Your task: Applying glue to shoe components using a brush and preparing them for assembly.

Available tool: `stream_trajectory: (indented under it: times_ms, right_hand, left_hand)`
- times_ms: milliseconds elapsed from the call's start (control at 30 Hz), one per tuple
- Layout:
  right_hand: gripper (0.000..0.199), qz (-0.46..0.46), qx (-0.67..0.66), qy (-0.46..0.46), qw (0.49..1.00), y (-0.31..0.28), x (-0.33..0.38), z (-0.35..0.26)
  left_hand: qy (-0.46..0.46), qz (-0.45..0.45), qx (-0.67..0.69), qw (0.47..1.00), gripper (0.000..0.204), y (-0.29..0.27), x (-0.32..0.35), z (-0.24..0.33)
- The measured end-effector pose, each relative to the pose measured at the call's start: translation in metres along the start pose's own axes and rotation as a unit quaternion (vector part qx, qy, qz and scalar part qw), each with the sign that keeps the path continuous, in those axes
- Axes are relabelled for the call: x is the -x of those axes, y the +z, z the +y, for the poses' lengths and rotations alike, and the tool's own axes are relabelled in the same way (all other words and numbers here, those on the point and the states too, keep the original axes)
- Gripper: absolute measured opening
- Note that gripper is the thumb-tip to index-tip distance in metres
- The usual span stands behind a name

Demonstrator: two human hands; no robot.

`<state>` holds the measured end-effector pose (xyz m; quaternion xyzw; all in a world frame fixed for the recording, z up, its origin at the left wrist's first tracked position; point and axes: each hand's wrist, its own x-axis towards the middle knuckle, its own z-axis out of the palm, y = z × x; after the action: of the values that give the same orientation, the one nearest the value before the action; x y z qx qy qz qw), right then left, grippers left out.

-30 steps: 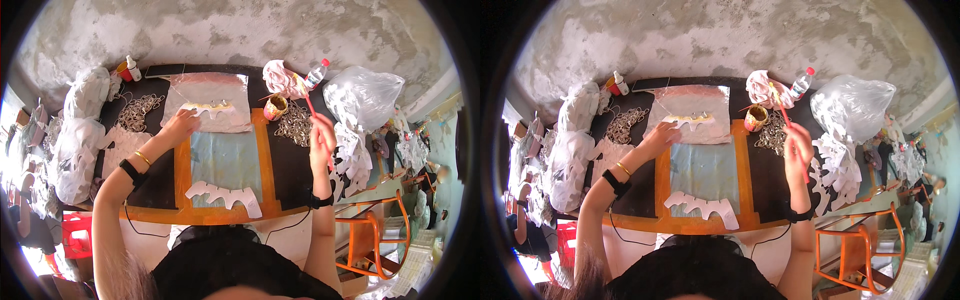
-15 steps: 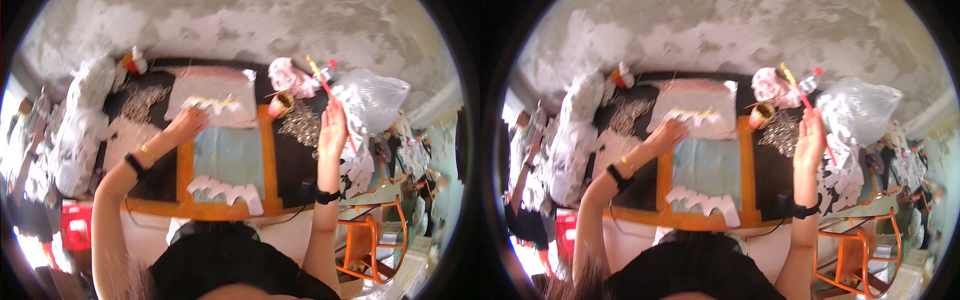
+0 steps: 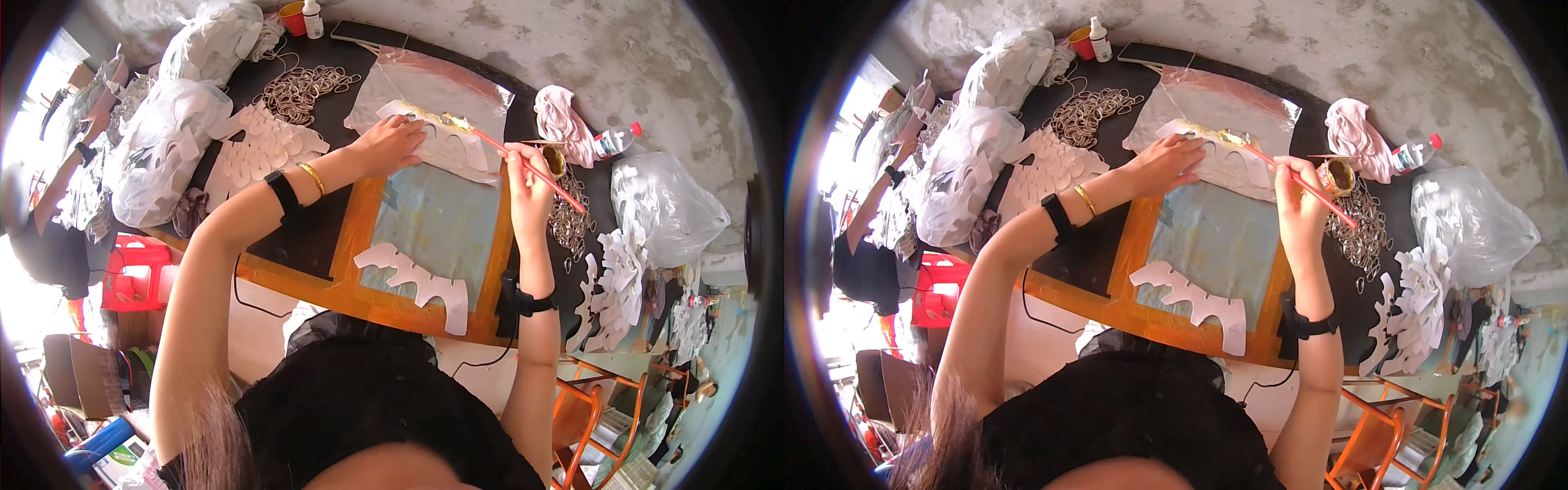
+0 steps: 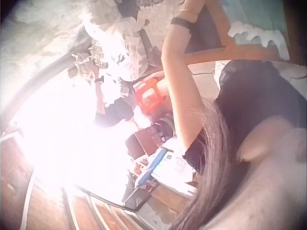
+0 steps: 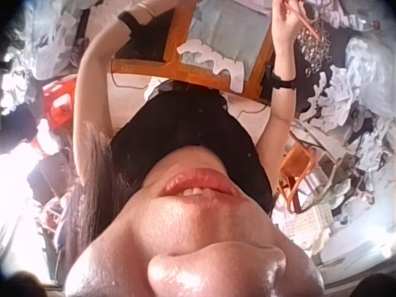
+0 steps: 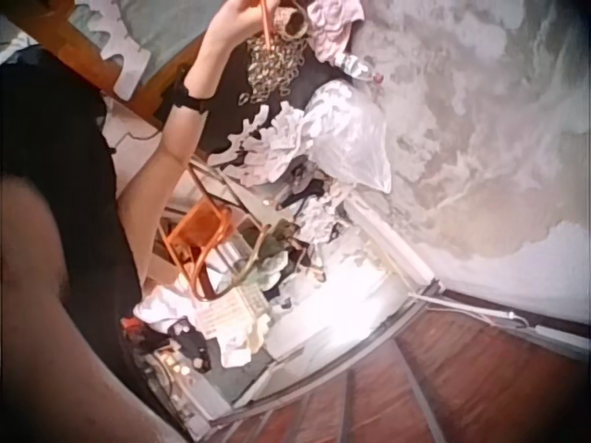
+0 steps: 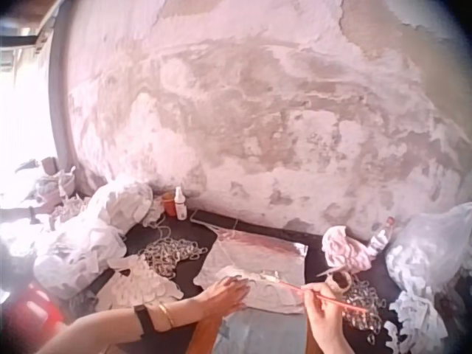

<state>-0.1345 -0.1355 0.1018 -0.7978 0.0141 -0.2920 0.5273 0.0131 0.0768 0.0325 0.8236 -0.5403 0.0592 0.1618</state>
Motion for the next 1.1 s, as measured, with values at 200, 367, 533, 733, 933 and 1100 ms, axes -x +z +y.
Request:
stream_trajectory:
  times_ms: [200, 367, 533, 733, 933, 1100]
  right_hand:
    - [0.008, -0.004, -0.003, -0.007, 1.0, 0.021, -0.01, 0.02]
    - [0.007, 0.0, 0.054, -0.011, 0.999, 0.024, -0.014, 0.029]
    - [0.008, -0.005, 0.078, -0.028, 0.997, 0.028, -0.015, 0.039]
    - [0.008, 0.002, 0.049, -0.015, 0.999, 0.033, -0.015, 0.039]
    - [0.007, -0.006, 0.07, -0.016, 0.997, 0.029, -0.017, 0.034]
    - [0.007, 0.006, 0.084, -0.033, 0.996, 0.022, -0.013, 0.032]
  left_hand:
    - [-0.017, -0.046, -0.001, 0.999, 0.055, -0.001, -0.001, -0.001]
    - [-0.004, -0.033, -0.002, 0.999, 0.059, 0.001, -0.001, -0.003]
    - [0.001, -0.027, 0.004, 1.0, 0.06, 0.004, -0.001, -0.006]
    - [-0.006, -0.038, -0.003, 0.999, 0.061, 0.001, -0.001, -0.004]
    - [-0.01, -0.038, -0.016, 0.999, 0.061, 0.003, 0.001, -0.006]
    - [0.017, -0.035, -0.027, 0.999, 0.062, 0.008, -0.006, -0.001]
